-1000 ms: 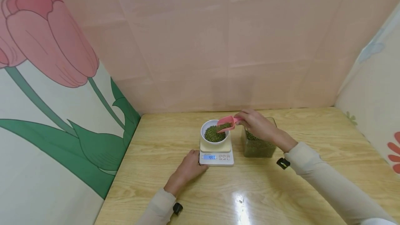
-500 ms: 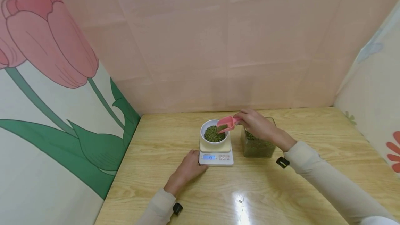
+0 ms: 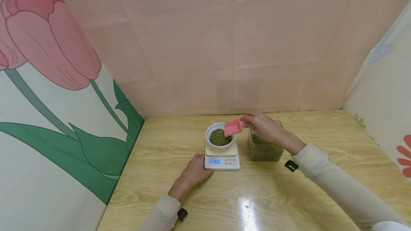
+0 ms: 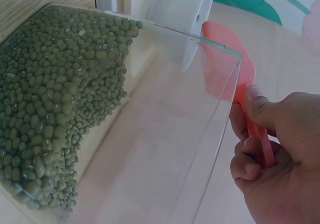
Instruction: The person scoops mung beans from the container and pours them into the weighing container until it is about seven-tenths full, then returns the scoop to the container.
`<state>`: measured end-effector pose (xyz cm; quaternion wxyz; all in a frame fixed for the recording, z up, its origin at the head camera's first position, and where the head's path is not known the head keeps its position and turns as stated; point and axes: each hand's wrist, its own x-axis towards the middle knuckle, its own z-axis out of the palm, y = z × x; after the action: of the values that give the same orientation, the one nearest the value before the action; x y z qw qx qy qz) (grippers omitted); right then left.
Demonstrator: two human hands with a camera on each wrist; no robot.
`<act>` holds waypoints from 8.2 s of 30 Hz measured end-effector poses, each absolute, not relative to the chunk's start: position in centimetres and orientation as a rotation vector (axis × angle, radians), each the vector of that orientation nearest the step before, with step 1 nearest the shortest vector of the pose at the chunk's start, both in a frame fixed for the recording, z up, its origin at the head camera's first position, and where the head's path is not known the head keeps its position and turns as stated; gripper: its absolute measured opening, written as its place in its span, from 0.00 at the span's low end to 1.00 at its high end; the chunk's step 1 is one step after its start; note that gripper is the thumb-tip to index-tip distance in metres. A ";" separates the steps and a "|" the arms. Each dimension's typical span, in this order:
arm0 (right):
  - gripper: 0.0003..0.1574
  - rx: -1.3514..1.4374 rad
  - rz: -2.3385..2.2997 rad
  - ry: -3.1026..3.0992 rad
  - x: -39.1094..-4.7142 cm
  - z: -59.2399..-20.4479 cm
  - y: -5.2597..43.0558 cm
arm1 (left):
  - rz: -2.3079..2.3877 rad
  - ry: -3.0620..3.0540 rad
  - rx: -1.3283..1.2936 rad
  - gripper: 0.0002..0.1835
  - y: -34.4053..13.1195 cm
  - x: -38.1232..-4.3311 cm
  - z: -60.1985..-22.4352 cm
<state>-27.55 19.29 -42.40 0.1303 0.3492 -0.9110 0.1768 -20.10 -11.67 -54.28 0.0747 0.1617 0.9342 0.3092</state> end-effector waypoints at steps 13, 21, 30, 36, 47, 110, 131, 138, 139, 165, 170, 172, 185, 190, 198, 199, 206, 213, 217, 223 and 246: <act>0.14 1.030 0.517 -2.615 -27.4 -42.4 19.3 | 0.923 2.810 0.506 0.25 -11.7 -20.1 -54.2; 0.14 1.026 0.543 -2.597 -27.2 -42.5 19.7 | 0.937 2.803 0.491 0.26 -11.7 -20.0 -54.3; 0.15 0.984 0.560 -2.585 -26.5 -42.4 20.4 | 0.943 2.805 0.481 0.25 -11.7 -20.0 -54.2; 0.14 0.980 0.557 -2.549 -25.8 -42.3 21.2 | 0.951 2.798 0.474 0.24 -11.7 -19.9 -54.2; 0.14 0.934 0.580 -2.545 -25.0 -41.3 22.7 | 0.937 2.802 0.464 0.24 -11.6 -19.9 -54.1; 0.17 0.897 0.298 -2.488 -23.9 -41.0 30.2 | 0.948 2.803 0.452 0.27 -11.7 -19.8 -54.1; 0.10 0.894 0.195 -2.656 -24.1 -41.7 29.1 | 0.947 2.796 0.459 0.26 -11.7 -20.0 -54.4; 0.09 0.897 0.158 -2.684 -24.2 -41.8 28.5 | 0.955 2.790 0.462 0.26 -11.9 -20.0 -54.4; 0.09 0.895 0.155 -2.689 -24.2 -41.7 28.4 | 0.955 2.789 0.461 0.26 -11.9 -20.0 -54.4; 0.09 0.866 0.084 -2.802 -24.8 -42.4 26.3 | 0.973 2.776 0.442 0.27 -11.8 -19.9 -54.3; 0.08 0.857 0.068 -2.816 -24.8 -42.7 26.0 | 0.979 2.773 0.435 0.26 -11.8 -19.8 -54.2; 0.08 0.860 0.051 -2.808 -24.8 -42.7 25.8 | 0.975 2.776 0.435 0.26 -11.8 -19.8 -54.2; 0.09 0.875 0.045 -2.798 -25.1 -43.2 25.6 | 0.975 2.781 0.440 0.26 -11.8 -19.9 -54.3; 0.10 0.896 0.047 -2.796 -25.3 -43.5 25.4 | 0.979 2.780 0.440 0.26 -11.8 -19.9 -54.3; 0.12 0.909 0.017 -2.784 -25.7 -43.6 25.0 | 0.978 2.776 0.437 0.26 -11.7 -19.9 -54.3; 0.12 0.911 0.015 -2.784 -25.7 -43.6 24.9 | 0.979 2.774 0.438 0.26 -11.7 -19.9 -54.2; 0.12 0.920 0.010 -2.788 -25.8 -43.6 24.9 | 0.984 2.762 0.444 0.26 -11.8 -20.0 -54.3; 0.12 0.926 0.021 -2.804 -25.9 -43.7 24.9 | 0.977 2.765 0.448 0.26 -11.8 -20.0 -54.4; 0.12 0.946 0.034 -2.810 -26.0 -43.6 24.9 | 0.974 2.773 0.444 0.26 -11.8 -19.9 -54.4; 0.12 0.965 0.073 -2.825 -26.2 -43.6 24.9 | 0.971 2.772 0.434 0.26 -11.8 -20.0 -54.4; 0.17 0.975 0.285 -2.880 -26.5 -44.0 24.3 | 0.967 2.771 0.430 0.26 -11.7 -20.1 -54.3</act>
<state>-26.47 24.33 -44.01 0.0439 0.3189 -0.9422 0.0931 -20.05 -11.73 -54.32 0.0878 0.1444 0.9306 0.3246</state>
